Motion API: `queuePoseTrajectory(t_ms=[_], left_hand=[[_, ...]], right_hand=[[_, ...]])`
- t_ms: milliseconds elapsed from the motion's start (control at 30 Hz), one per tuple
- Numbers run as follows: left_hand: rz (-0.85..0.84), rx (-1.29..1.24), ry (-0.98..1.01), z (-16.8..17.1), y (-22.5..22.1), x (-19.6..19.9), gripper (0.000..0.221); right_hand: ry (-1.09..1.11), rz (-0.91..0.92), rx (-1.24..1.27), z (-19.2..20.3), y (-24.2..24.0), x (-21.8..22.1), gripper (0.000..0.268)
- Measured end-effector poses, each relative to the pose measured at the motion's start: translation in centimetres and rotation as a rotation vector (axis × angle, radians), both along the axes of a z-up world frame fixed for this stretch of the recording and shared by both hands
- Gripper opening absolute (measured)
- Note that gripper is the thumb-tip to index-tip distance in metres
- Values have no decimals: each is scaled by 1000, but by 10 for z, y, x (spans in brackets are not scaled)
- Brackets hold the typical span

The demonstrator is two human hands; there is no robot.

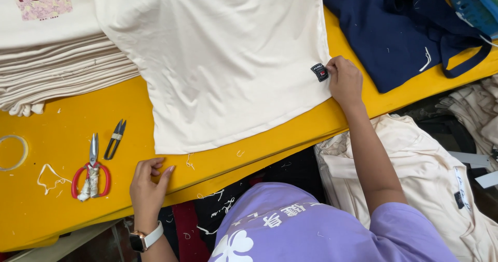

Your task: Trimming loose threads from t-shirts using scissors and folding them for final packaging.

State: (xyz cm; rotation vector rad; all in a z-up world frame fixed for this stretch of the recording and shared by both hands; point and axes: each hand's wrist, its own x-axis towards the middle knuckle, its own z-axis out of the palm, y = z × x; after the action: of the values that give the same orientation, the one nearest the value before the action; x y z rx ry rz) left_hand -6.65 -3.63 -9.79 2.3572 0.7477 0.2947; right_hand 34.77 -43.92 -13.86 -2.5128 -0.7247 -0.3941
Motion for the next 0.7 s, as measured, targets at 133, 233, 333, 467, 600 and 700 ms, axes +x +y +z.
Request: queuePoseTrajectory(t_ms=[133, 233, 333, 467, 600, 700], left_hand=[[3, 23, 5, -4, 2, 2, 29], [61, -209, -121, -1, 5, 2, 25], [128, 334, -298, -17, 40, -16, 20], [216, 641, -60, -11, 70, -23, 44], [226, 738, 85, -21, 87, -22, 38], [210, 675, -17, -4, 92, -25, 40]], right_hand=[[79, -30, 119, 12, 5, -8, 13], [82, -17, 167, 7, 3, -5, 10], [122, 15, 284, 12, 0, -10, 4], [84, 77, 176, 12, 1, -6, 20], [46, -22, 27, -1, 1, 5, 7], [75, -33, 86, 3, 0, 0, 9]])
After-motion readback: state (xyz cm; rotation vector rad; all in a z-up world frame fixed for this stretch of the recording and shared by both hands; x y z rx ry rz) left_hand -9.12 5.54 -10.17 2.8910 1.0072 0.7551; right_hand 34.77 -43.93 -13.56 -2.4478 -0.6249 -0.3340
